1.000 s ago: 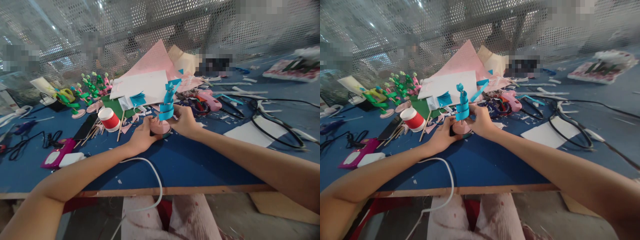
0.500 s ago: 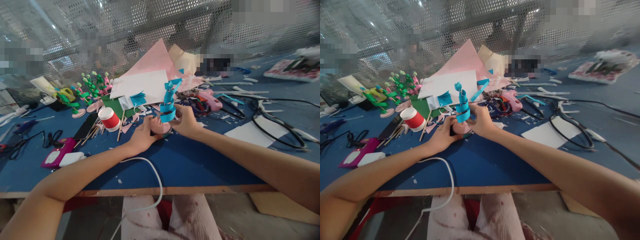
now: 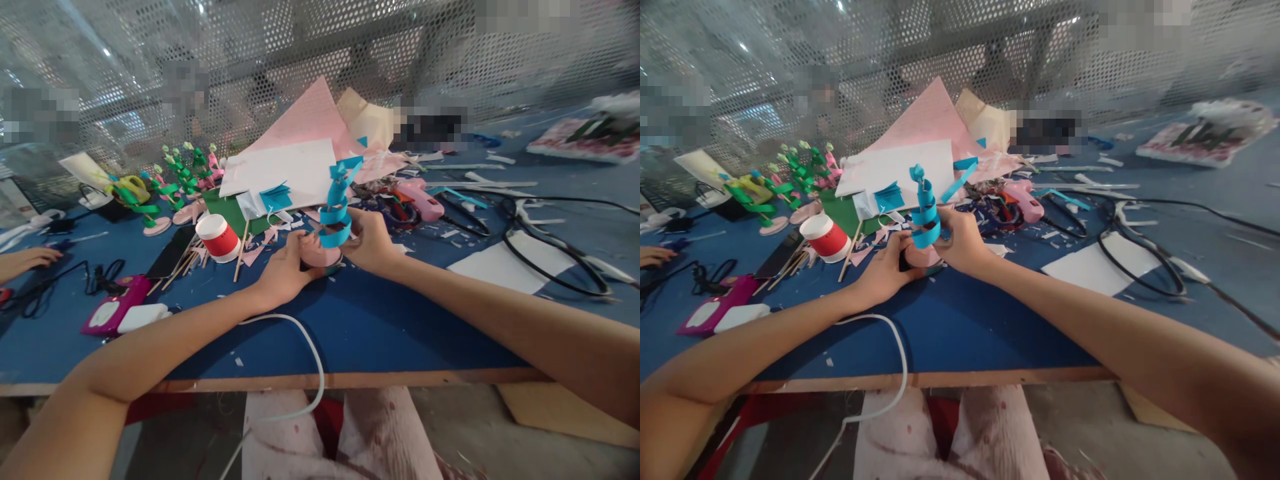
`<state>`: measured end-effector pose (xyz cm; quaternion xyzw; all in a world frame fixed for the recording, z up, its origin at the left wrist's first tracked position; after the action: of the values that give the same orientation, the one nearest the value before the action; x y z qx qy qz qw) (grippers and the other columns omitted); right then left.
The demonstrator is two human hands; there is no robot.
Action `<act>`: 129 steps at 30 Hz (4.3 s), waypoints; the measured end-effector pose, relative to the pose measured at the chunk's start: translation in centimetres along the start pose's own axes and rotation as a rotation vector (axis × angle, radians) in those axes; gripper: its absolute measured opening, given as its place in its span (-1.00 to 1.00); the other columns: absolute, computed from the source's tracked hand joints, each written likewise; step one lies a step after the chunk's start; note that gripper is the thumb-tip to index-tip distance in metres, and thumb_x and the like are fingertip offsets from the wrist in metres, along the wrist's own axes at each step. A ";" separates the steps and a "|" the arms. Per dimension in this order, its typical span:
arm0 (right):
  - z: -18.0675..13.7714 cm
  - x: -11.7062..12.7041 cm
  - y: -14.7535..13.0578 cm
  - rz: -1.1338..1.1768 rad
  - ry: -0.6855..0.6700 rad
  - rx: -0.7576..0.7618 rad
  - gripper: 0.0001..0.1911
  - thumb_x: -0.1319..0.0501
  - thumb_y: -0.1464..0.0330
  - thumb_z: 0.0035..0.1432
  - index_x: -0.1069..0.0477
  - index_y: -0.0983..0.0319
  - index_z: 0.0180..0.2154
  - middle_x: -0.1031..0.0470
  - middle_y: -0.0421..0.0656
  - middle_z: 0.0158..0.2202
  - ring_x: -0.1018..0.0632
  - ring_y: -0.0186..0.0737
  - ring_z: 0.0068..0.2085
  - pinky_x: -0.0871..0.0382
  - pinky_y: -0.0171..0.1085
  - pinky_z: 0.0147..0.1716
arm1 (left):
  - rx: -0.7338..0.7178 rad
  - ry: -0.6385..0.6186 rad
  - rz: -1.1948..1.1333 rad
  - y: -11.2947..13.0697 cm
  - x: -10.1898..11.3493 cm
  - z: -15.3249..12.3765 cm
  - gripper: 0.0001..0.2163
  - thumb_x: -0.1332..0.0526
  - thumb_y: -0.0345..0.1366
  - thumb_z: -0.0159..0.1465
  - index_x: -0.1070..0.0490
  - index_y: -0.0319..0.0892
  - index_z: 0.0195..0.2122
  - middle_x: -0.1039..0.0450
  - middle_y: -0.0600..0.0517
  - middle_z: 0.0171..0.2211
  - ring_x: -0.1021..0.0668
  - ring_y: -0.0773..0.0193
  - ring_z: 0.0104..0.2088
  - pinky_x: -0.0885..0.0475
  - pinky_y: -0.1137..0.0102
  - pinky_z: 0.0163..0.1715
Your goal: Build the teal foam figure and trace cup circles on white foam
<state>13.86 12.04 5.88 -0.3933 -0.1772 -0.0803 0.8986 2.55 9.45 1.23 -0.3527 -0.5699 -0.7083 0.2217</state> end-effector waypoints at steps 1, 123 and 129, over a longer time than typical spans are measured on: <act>0.0 -0.1 0.0 -0.002 -0.012 0.000 -0.91 -0.18 0.43 -0.12 -0.43 0.28 -0.47 -0.47 -0.18 -0.49 -0.42 -0.30 -0.45 -0.31 -0.32 -0.41 | 0.012 -0.001 0.005 -0.1 0.0 0.0 -0.43 -0.28 -0.26 0.07 -0.05 -0.20 0.06 -0.37 -0.18 0.04 -0.42 -0.03 0.06 -0.32 0.08 0.01; 0.2 0.4 0.3 0.017 0.046 0.009 -0.95 -0.18 0.44 -0.10 -0.39 0.28 -0.48 -0.44 -0.19 -0.53 -0.42 -0.32 -0.48 -0.31 -0.33 -0.45 | -0.022 -0.003 -0.017 0.0 -0.1 0.1 -0.45 -0.27 -0.24 0.08 -0.05 -0.19 0.05 -0.34 -0.21 0.07 -0.38 -0.03 0.11 -0.31 0.07 0.04; 0.2 0.0 0.7 0.031 0.010 -0.020 -0.95 -0.21 0.42 -0.12 -0.40 0.28 -0.48 -0.45 -0.19 -0.54 -0.45 -0.29 -0.47 -0.33 -0.33 -0.45 | -0.025 0.006 -0.008 0.1 -0.1 0.0 -0.45 -0.27 -0.24 0.07 -0.07 -0.16 0.04 -0.34 -0.18 0.07 -0.40 -0.04 0.09 -0.30 0.07 0.04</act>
<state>14.00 12.64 5.50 -0.4045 -0.1658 -0.0703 0.8966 2.65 9.47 1.22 -0.3510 -0.5618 -0.7174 0.2160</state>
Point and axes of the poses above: each hand's wrist, its own z-axis towards the middle knuckle, its own x-axis out of the back of the hand, y = z × x, the point moved 10 cm from there along z, towards the middle knuckle
